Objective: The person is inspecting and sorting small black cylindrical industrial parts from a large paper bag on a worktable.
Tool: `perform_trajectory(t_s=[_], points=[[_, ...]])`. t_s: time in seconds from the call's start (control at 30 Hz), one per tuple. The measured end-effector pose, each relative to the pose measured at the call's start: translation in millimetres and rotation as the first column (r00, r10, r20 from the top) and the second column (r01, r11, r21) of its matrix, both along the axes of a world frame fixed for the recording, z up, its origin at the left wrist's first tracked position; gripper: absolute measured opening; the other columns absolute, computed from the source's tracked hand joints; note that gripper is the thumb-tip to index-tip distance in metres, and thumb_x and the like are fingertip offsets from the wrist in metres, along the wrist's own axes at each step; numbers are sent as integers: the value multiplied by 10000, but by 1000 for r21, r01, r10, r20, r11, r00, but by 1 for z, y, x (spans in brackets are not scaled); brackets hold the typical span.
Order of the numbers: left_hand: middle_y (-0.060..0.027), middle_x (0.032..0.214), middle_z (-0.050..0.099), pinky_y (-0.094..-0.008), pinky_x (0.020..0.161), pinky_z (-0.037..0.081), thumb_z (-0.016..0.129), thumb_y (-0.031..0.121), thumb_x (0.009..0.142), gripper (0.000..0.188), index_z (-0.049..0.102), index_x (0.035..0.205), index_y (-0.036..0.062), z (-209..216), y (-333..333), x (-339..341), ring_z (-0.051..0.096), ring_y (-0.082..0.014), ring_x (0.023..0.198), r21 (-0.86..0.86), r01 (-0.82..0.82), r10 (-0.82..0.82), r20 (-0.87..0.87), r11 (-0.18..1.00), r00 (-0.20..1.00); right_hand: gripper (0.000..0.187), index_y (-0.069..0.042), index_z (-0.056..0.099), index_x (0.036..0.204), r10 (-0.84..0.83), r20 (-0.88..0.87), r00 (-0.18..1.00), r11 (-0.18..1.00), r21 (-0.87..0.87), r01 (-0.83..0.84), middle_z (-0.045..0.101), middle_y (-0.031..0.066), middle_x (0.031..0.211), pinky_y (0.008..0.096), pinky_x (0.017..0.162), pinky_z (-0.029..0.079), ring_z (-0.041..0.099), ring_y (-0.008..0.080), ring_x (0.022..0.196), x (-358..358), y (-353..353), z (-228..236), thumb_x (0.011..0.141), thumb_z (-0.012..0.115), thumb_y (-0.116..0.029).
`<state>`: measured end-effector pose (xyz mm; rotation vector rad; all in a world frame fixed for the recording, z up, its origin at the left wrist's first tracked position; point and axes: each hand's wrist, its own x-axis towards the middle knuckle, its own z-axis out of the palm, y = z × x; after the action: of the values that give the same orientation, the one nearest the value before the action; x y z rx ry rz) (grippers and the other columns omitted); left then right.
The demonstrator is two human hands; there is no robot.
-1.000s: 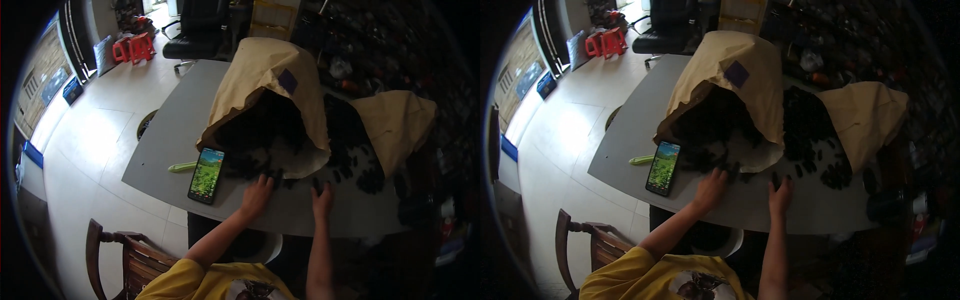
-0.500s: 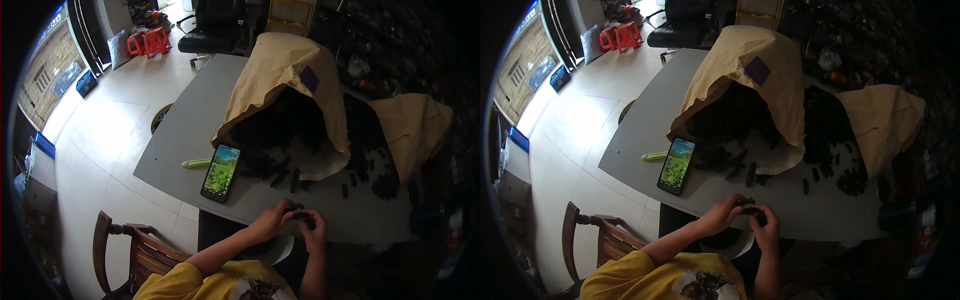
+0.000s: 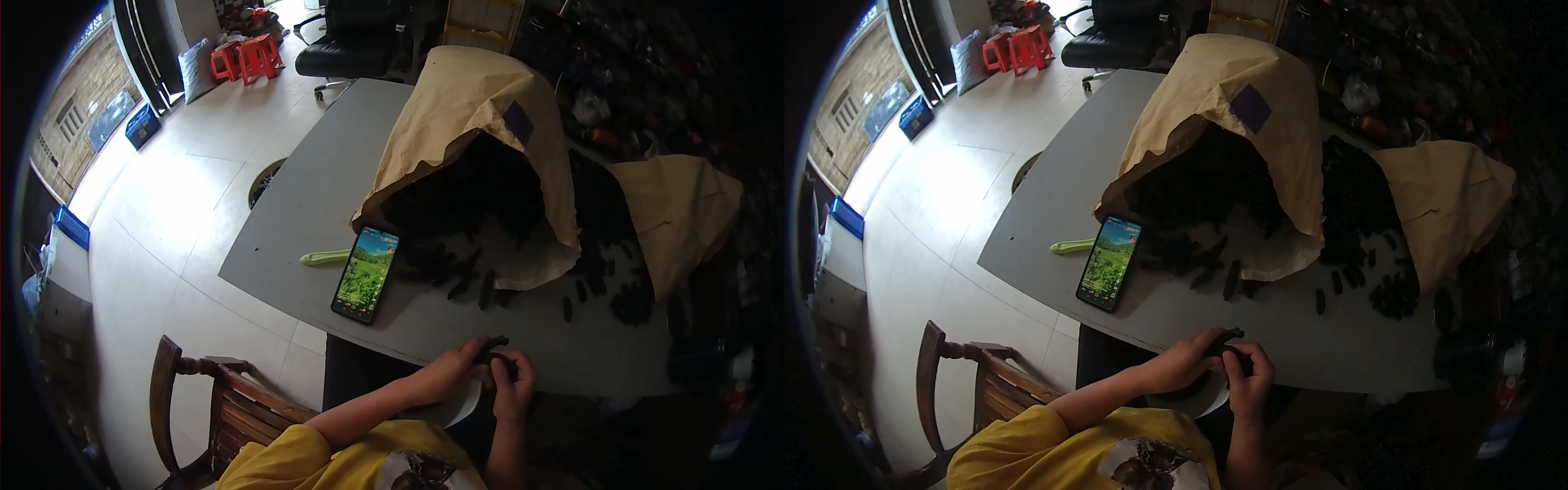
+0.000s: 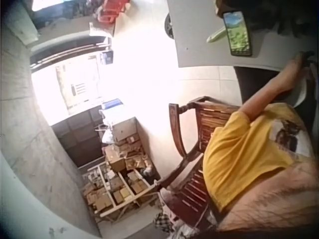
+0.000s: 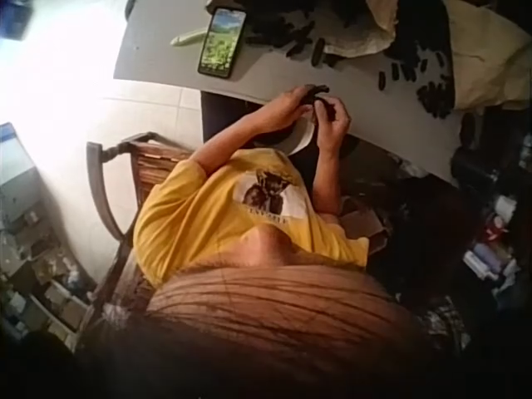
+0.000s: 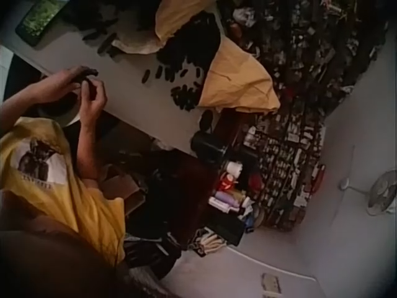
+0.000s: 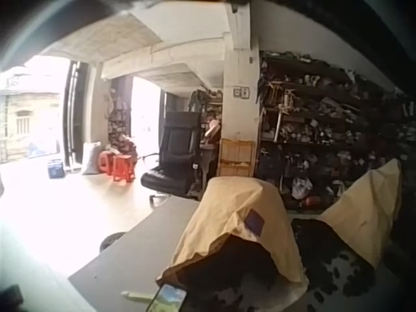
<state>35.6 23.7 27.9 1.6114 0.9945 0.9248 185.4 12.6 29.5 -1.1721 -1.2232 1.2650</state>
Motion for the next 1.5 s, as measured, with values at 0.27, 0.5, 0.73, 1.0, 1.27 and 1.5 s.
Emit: perform_trajectory(t_s=[0.27,0.5,0.73,1.0,1.27,1.5], points=[[-219,979,585,-384,769,446,505,124,835,404,418,1211,6,11,4,-5,555,-404,919,-105,158,-147,112,982,983,280,-18,541,992,15,-341,940,981,-175,-79,573,140,1112,221,515,397,535,95,721,8,4,-7,780,645,-168],[-125,893,539,-377,673,471,559,227,809,282,512,1018,43,-19,42,1,554,-312,809,500,-208,429,-381,841,819,120,-65,442,780,-582,-424,694,810,-227,540,520,54,709,271,551,412,509,142,655,24,27,-25,790,561,-74],[-89,845,513,-367,647,471,576,163,704,206,481,865,75,-47,91,-1,531,-260,809,628,-193,634,-620,754,462,224,-12,545,969,-540,682,494,826,316,467,566,102,817,360,635,461,582,202,717,108,111,-46,769,611,-89],[-146,827,555,-425,616,472,553,164,761,214,449,910,52,-35,59,-7,564,-324,795,416,-356,545,-568,837,617,186,22,584,932,27,515,857,978,-191,85,598,90,762,285,500,459,583,137,600,78,76,-23,781,626,-78],[-155,784,573,-373,583,440,473,153,862,242,412,1051,15,-39,27,-3,590,-288,657,101,-273,270,41,957,962,195,28,581,958,286,197,938,958,-77,-276,587,54,752,210,480,421,534,69,555,19,29,-1,779,623,-35],[-53,774,527,-238,597,405,397,130,891,193,438,1037,11,-27,19,-13,494,-98,671,-390,-23,132,255,921,958,197,23,585,965,248,151,957,968,-67,-240,573,33,783,204,508,415,522,72,549,12,17,8,779,615,-33]])
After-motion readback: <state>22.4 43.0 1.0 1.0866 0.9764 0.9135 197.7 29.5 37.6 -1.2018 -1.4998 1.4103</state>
